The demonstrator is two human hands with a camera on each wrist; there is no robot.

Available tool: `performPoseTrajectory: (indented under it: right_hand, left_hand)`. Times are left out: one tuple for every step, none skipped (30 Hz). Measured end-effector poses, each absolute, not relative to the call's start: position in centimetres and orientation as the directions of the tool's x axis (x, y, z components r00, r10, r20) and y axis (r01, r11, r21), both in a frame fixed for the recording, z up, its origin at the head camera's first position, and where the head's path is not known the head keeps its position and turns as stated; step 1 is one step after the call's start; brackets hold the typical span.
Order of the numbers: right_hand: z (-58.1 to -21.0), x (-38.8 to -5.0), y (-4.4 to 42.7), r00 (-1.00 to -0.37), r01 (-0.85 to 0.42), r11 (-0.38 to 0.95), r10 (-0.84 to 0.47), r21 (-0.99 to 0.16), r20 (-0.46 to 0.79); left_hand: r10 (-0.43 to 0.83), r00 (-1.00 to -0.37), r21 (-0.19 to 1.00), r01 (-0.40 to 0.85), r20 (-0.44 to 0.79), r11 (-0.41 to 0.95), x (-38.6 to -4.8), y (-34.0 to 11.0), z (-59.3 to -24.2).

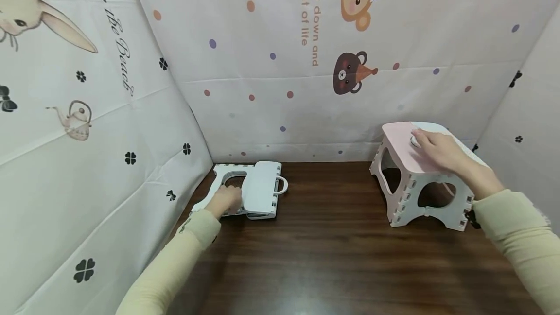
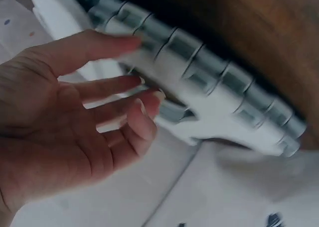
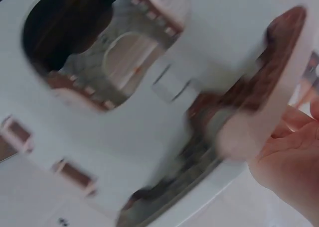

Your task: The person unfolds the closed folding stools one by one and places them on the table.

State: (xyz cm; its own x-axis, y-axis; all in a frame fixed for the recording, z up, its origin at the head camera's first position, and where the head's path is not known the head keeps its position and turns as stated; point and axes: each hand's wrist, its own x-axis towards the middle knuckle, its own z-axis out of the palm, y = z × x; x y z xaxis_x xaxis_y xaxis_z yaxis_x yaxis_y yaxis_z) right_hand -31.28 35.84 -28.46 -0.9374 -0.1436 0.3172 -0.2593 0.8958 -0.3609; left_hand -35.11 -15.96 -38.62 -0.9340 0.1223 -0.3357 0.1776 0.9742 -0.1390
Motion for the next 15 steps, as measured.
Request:
performPoseTrajectory:
  right_hand:
    - [-28.4, -31.2, 35.1, -0.928, -0.278, 0.891, -0.153, -0.358, 0.341]
    - [-28.4, -31.1, 34.4, -0.921, -0.295, 0.887, -0.165, -0.356, 0.353]
    - [-28.4, -31.0, 33.7, -0.918, -0.308, 0.882, -0.177, -0.357, 0.355]
    - [-28.4, -30.9, 33.0, -0.914, -0.321, 0.88, -0.192, -0.349, 0.357]
    - [-28.4, -30.7, 32.4, -0.913, -0.332, 0.877, -0.206, -0.348, 0.352]
    - [-28.5, -30.6, 31.7, -0.913, -0.344, 0.871, -0.222, -0.352, 0.342]
    - [-28.6, -30.4, 31.1, -0.91, -0.357, 0.868, -0.239, -0.346, 0.339]
    - [-28.7, -30.2, 30.5, -0.906, -0.372, 0.864, -0.258, -0.34, 0.337]
    - [-28.8, -30.1, 30.0, -0.901, -0.386, 0.862, -0.275, -0.329, 0.336]
    - [-29.0, -30.1, 29.4, -0.896, -0.398, 0.861, -0.291, -0.317, 0.335]
    - [-29.2, -30.1, 28.8, -0.892, -0.409, 0.858, -0.306, -0.31, 0.332]
    - [-29.5, -30.1, 28.1, -0.888, -0.42, 0.858, -0.321, -0.295, 0.33]
    - [-29.8, -30.2, 27.6, -0.881, -0.431, 0.859, -0.334, -0.276, 0.335]
    - [-30.1, -30.3, 27.0, -0.879, -0.435, 0.861, -0.343, -0.264, 0.331]
    - [-30.5, -30.3, 26.6, -0.876, -0.441, 0.861, -0.351, -0.255, 0.329]
  left_hand:
    - [0.137, -0.928, -0.141, 0.196, -0.345, 0.97, -35.2, -16.1, -38.9]
    - [0.148, -0.926, -0.138, 0.207, -0.347, 0.969, -35.3, -16.2, -39.2]
    - [0.162, -0.928, -0.131, 0.217, -0.337, 0.967, -35.3, -16.3, -39.6]
    - [0.174, -0.931, -0.121, 0.223, -0.322, 0.967, -35.4, -16.4, -39.9]
    - [0.188, -0.934, -0.117, 0.233, -0.305, 0.965, -35.4, -16.5, -40.2]
    - [0.198, -0.938, -0.105, 0.236, -0.285, 0.966, -35.4, -16.6, -40.5]
    - [0.207, -0.942, -0.094, 0.238, -0.265, 0.967, -35.5, -16.6, -40.7]
    - [0.214, -0.946, -0.083, 0.24, -0.244, 0.967, -35.5, -16.6, -40.9]
    - [0.22, -0.949, -0.077, 0.242, -0.225, 0.967, -35.5, -16.6, -41.1]
    - [0.226, -0.952, -0.079, 0.246, -0.205, 0.966, -35.5, -16.6, -41.2]
    - [0.229, -0.956, -0.084, 0.248, -0.186, 0.965, -35.4, -16.7, -41.4]
    - [0.231, -0.959, -0.093, 0.248, -0.165, 0.964, -35.4, -16.7, -41.5]
    - [0.229, -0.963, -0.101, 0.245, -0.144, 0.964, -35.3, -16.8, -41.6]
    - [0.229, -0.965, -0.108, 0.242, -0.126, 0.964, -35.3, -17.0, -41.7]
    - [0.233, -0.966, -0.106, 0.244, -0.109, 0.964, -35.2, -17.1, -41.7]
